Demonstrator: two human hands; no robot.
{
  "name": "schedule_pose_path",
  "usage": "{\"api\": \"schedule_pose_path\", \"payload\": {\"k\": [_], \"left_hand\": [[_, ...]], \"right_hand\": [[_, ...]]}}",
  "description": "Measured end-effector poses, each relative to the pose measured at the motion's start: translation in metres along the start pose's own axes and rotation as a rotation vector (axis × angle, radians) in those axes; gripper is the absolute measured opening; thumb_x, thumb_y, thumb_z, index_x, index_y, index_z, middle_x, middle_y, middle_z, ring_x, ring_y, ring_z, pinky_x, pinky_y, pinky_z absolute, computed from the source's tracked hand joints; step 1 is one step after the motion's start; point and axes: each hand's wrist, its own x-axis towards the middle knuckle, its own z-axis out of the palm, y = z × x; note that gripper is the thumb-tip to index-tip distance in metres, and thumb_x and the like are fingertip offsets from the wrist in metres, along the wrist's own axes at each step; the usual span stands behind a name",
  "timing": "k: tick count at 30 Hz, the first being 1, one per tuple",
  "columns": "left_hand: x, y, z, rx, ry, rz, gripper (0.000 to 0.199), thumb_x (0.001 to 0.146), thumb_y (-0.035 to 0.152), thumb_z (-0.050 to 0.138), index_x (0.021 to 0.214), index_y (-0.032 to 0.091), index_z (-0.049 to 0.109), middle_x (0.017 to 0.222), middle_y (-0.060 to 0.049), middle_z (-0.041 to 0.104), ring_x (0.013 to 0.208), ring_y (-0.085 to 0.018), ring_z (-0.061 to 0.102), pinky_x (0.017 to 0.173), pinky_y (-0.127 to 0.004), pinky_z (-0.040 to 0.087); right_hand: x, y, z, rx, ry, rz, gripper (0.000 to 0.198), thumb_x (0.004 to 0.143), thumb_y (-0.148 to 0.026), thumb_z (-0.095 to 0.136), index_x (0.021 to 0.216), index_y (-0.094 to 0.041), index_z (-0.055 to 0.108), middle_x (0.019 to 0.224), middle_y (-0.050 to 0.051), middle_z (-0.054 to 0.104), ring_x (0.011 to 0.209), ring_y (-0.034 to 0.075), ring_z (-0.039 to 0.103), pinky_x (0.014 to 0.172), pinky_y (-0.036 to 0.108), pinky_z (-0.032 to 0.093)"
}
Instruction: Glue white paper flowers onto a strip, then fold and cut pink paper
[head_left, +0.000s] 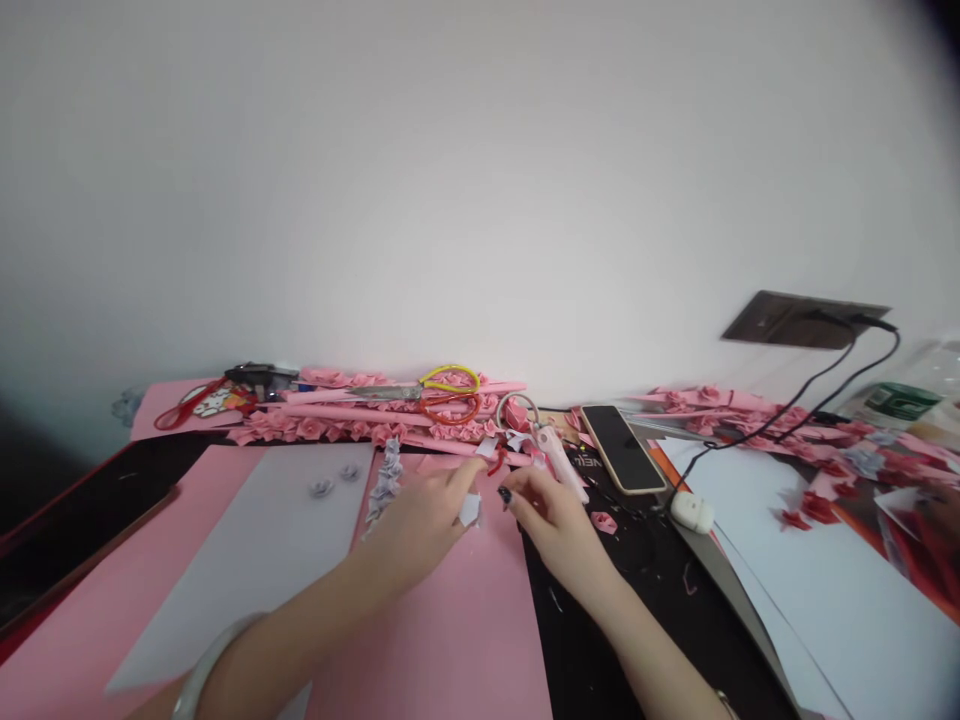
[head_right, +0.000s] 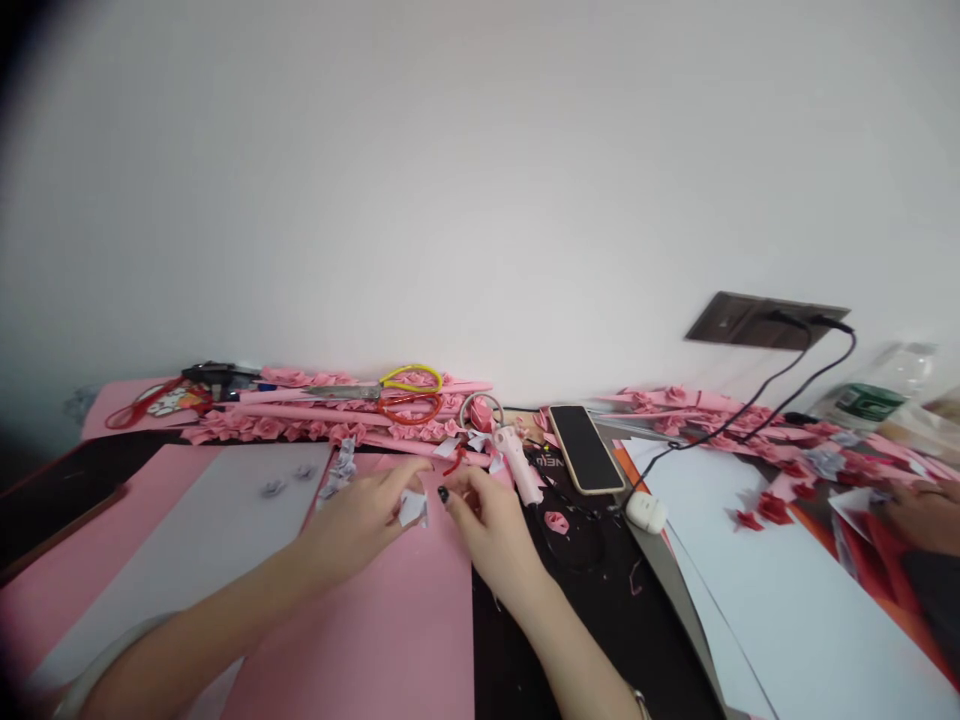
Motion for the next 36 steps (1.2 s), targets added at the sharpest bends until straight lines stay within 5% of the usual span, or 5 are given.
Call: {"api": "schedule_pose_path", "payload": {"k": [13, 25, 29, 32, 36], "left_hand": [[-0.005, 0.008, 0.014, -0.150, 0.022, 0.109, 0.052, 0.080, 0.010, 0.037, 0.128, 0.028, 0.028, 0.109, -0.007, 0.058, 0.099, -0.022, 0.056, 0.077, -0.031, 0.045], [0.000, 0.004, 0.002, -0.449, 0.020, 0.065, 0.049, 0.070, 0.017, 0.054, 0.117, 0.026, 0.041, 0.114, -0.005, 0.054, 0.097, -0.020, 0.053, 0.082, -0.032, 0.043], [-0.002, 0.000, 0.000, -0.542, -0.020, -0.061, 0.022, 0.080, 0.038, 0.047, 0.091, 0.020, 0.052, 0.082, -0.001, 0.058, 0.070, -0.015, 0.055, 0.061, -0.026, 0.042], [-0.004, 0.002, 0.009, -0.533, -0.091, -0.054, 0.031, 0.087, 0.038, 0.033, 0.066, 0.018, 0.046, 0.059, 0.004, 0.049, 0.056, -0.012, 0.047, 0.053, -0.024, 0.034], [-0.008, 0.006, 0.024, -0.598, -0.080, -0.070, 0.032, 0.089, 0.036, 0.029, 0.064, 0.019, 0.037, 0.054, 0.006, 0.041, 0.051, -0.010, 0.040, 0.051, -0.024, 0.031]], "right_hand": [[-0.013, 0.004, 0.029, -0.374, -0.005, 0.012, 0.023, 0.086, -0.025, 0.042, 0.064, -0.020, 0.036, 0.060, -0.001, 0.048, 0.054, 0.013, 0.043, 0.051, 0.024, 0.026], [-0.013, 0.013, 0.022, -0.496, 0.001, -0.035, 0.022, 0.088, -0.019, 0.030, 0.068, -0.020, 0.039, 0.059, 0.000, 0.046, 0.051, 0.013, 0.040, 0.049, 0.025, 0.024], [-0.014, 0.012, 0.022, -0.360, -0.006, -0.055, 0.023, 0.089, -0.020, 0.031, 0.066, -0.021, 0.036, 0.059, -0.001, 0.043, 0.052, 0.013, 0.039, 0.049, 0.024, 0.025], [-0.016, 0.009, 0.026, -0.246, -0.045, -0.085, 0.024, 0.090, -0.021, 0.031, 0.066, -0.021, 0.035, 0.060, -0.001, 0.044, 0.052, 0.013, 0.040, 0.051, 0.024, 0.027], [-0.017, 0.007, 0.030, -0.147, -0.043, -0.075, 0.027, 0.090, -0.022, 0.032, 0.064, -0.021, 0.034, 0.057, -0.003, 0.043, 0.051, 0.012, 0.038, 0.050, 0.024, 0.027]]}}
